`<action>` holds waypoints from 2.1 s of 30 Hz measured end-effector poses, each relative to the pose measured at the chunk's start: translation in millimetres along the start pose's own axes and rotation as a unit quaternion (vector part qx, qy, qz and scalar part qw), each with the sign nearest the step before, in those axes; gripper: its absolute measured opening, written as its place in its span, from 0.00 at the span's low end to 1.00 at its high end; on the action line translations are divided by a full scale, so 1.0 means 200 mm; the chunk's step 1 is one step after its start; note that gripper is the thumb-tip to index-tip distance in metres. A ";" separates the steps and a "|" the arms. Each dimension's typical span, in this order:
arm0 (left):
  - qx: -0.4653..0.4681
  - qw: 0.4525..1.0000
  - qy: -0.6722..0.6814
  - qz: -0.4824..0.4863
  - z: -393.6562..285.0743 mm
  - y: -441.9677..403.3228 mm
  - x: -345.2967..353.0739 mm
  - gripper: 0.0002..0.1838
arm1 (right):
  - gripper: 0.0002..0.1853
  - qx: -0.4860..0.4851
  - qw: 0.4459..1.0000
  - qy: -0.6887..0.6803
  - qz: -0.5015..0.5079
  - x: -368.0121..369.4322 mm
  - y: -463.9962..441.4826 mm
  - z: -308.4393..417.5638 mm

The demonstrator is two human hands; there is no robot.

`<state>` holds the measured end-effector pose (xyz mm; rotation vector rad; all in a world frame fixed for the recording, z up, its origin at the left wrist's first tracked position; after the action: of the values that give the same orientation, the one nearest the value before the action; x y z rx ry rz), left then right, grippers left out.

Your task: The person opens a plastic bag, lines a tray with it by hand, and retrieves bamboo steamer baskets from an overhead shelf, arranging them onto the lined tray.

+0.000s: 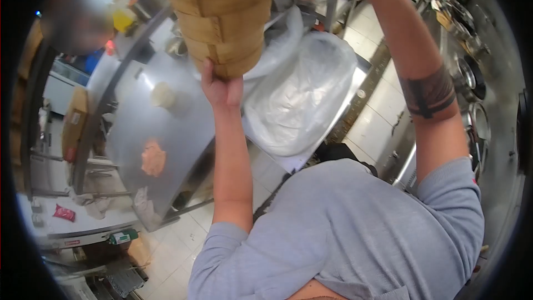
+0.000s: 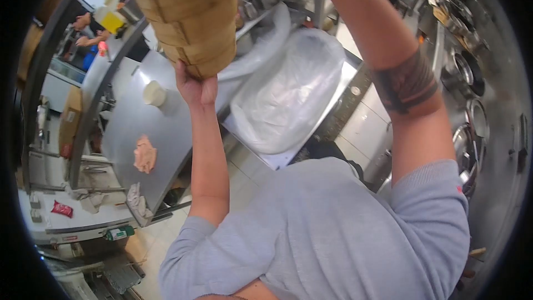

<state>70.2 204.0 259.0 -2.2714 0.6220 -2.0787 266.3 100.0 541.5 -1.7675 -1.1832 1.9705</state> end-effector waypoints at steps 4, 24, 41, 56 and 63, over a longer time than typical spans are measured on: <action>-0.095 0.990 0.022 -0.098 0.34 0.04 -0.50 0.34 | 0.33 0.131 0.981 -0.143 0.031 0.43 0.52 -0.40; -0.142 0.847 -0.393 -0.328 1.73 -0.76 -2.13 0.29 | 0.21 0.254 0.960 0.025 0.119 1.39 1.34 -1.50; -0.377 0.327 -0.858 0.119 1.98 -0.03 -1.56 0.43 | 0.36 0.701 0.531 -0.403 0.254 2.12 2.07 -1.28; -0.369 0.323 -0.847 0.204 2.05 0.06 -1.40 0.34 | 0.38 0.668 0.536 -0.515 0.041 2.46 2.09 -1.50; -0.133 0.563 -0.815 -0.036 1.71 -0.46 -1.54 0.21 | 0.56 0.507 0.810 -0.124 0.268 2.31 2.18 -1.55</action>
<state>410.0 288.1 -53.6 -2.9193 0.5302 0.7451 581.9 244.4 -73.9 -1.2870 0.4565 2.4370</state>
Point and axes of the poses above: each hand's wrist, its own y-axis away from the middle knuckle, its own x-axis out of the palm, z = x × y, the point moved 6 cm from there along -y, towards the middle knuckle, and after that the axes turned 13 degrees about y, right-handed, at the moved point
